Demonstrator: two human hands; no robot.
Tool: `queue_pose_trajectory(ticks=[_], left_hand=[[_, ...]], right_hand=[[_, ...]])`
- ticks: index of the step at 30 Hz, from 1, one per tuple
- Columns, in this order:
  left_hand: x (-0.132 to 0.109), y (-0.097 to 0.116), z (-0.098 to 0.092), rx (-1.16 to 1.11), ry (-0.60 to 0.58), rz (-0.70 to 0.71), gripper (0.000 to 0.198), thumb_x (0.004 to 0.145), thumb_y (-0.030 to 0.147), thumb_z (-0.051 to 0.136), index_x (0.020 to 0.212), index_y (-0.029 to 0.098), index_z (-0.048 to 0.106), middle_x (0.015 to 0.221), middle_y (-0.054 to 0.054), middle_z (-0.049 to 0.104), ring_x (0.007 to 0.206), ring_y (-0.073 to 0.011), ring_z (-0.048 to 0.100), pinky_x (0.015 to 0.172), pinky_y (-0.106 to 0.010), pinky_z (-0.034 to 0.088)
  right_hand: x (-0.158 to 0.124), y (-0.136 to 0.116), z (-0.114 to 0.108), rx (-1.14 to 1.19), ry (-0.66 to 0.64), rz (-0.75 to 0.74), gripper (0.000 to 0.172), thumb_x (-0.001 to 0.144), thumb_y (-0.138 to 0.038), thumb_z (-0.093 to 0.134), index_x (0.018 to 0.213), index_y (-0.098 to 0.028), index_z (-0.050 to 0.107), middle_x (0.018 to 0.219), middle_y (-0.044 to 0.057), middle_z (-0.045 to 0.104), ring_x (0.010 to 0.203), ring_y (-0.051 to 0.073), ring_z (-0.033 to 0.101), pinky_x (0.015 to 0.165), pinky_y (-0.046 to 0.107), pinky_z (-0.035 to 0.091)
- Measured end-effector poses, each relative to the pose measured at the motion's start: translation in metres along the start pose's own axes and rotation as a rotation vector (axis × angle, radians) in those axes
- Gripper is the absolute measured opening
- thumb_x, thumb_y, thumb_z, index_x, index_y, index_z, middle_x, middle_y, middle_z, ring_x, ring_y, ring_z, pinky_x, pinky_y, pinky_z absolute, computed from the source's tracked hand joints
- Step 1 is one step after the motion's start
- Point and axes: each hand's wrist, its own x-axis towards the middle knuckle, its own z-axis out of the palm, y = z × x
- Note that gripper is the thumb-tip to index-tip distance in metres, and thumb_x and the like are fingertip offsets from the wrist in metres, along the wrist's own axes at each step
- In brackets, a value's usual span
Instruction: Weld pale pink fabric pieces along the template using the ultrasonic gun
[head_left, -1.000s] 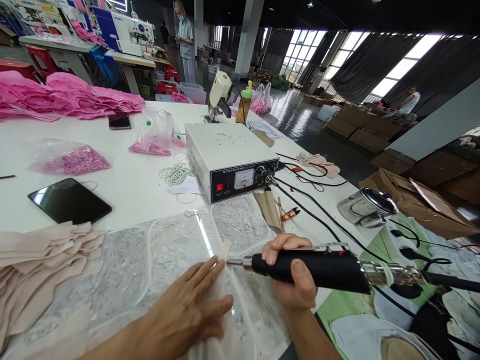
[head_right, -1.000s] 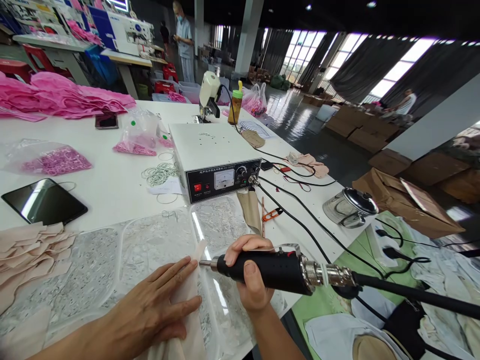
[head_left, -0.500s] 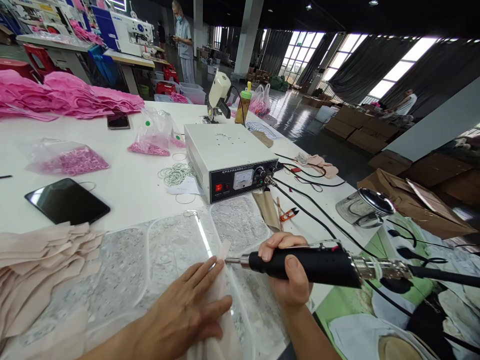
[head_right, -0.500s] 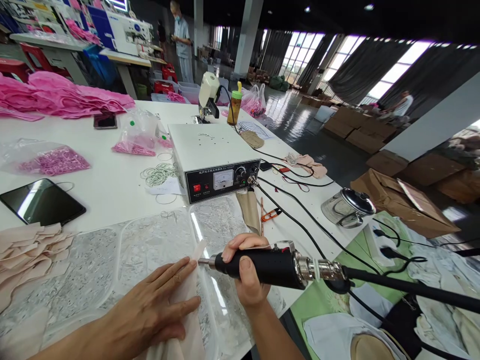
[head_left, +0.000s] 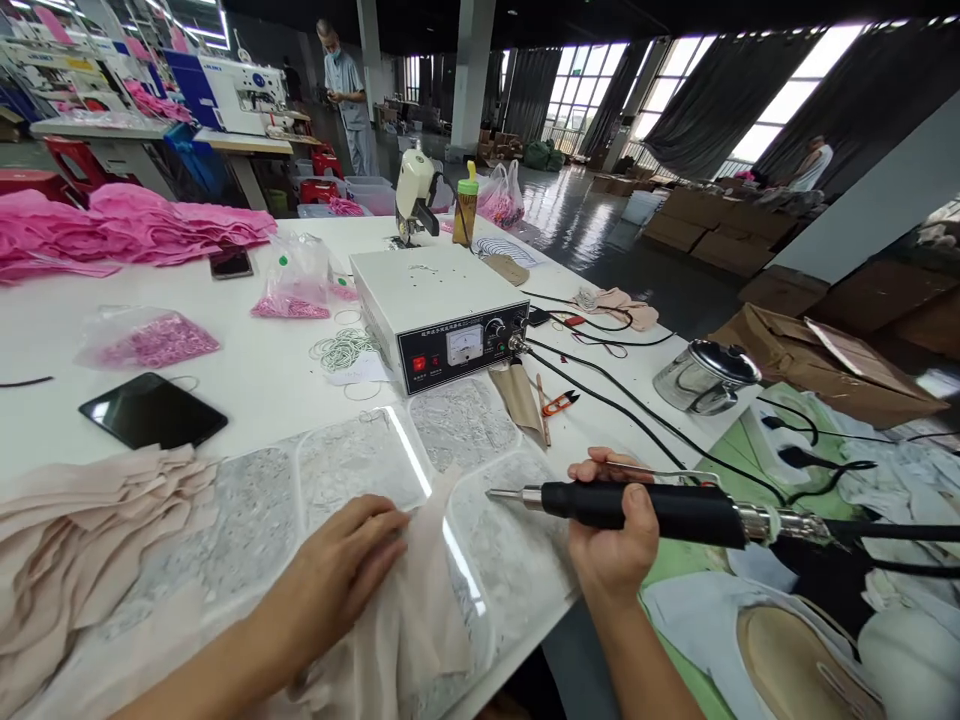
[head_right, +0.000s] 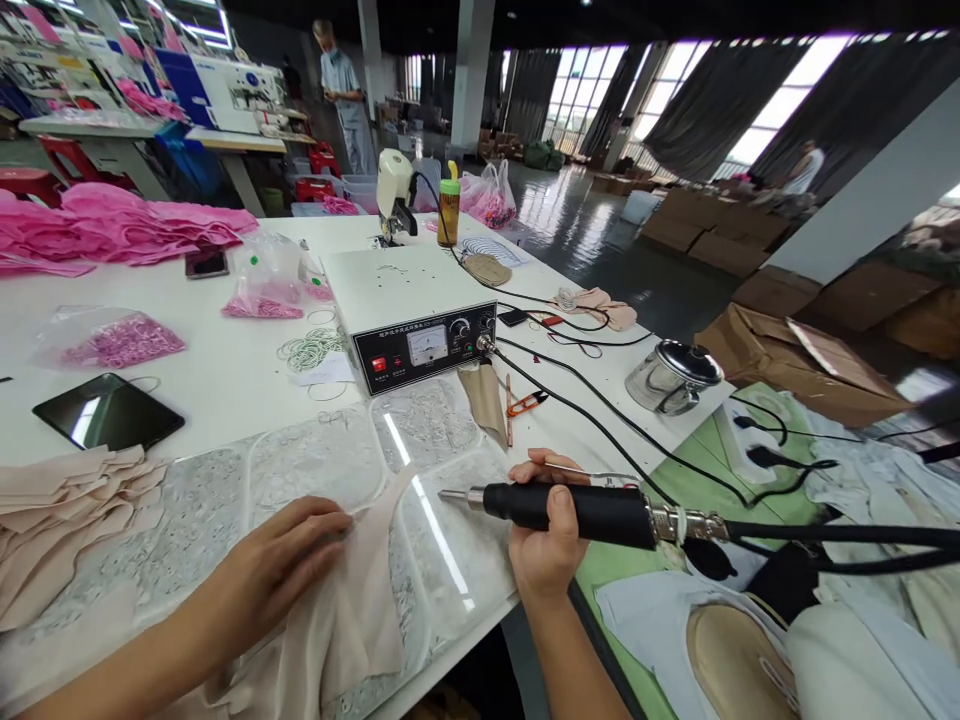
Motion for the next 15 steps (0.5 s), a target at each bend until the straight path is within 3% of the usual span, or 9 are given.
queue_pose_trajectory(ticks=[3,7,10,15], left_hand=[[-0.005,0.004,0.001,0.039,-0.026,-0.086,0.032,0.100,0.047,0.045,0.097,0.023,0.065,0.096,-0.004,0.064,0.080,-0.0200,0.066,0.070,-0.031,0.057],[-0.004,0.008,0.004,0.044,-0.068,-0.204,0.032,0.093,0.051,0.050,0.085,0.023,0.062,0.087,-0.005,0.062,0.075,-0.0245,0.061,0.068,-0.039,0.053],[0.001,0.010,0.006,0.039,-0.097,-0.221,0.028,0.090,0.047,0.051,0.081,0.023,0.061,0.085,-0.005,0.061,0.076,-0.0258,0.059,0.068,-0.040,0.051],[0.007,0.008,0.008,0.026,-0.136,-0.266,0.028,0.089,0.046,0.047,0.076,0.023,0.058,0.084,-0.006,0.060,0.077,-0.0263,0.058,0.067,-0.039,0.048]], right_hand=[[-0.005,-0.005,-0.013,-0.005,0.001,0.065,0.029,0.079,-0.043,0.066,0.100,-0.024,0.068,0.105,0.004,0.066,0.088,0.019,0.064,0.085,0.040,0.052],[-0.015,-0.015,-0.028,-0.033,-0.052,0.270,0.046,0.075,-0.043,0.074,0.118,-0.031,0.064,0.127,0.005,0.063,0.112,0.027,0.061,0.103,0.056,0.044],[-0.023,-0.019,-0.036,-0.048,-0.059,0.329,0.041,0.073,-0.042,0.079,0.111,-0.032,0.066,0.129,0.004,0.063,0.110,0.028,0.063,0.108,0.063,0.039],[-0.030,-0.018,-0.041,-0.049,-0.052,0.326,0.038,0.071,-0.043,0.082,0.104,-0.030,0.068,0.127,0.004,0.064,0.115,0.029,0.062,0.107,0.061,0.043]])
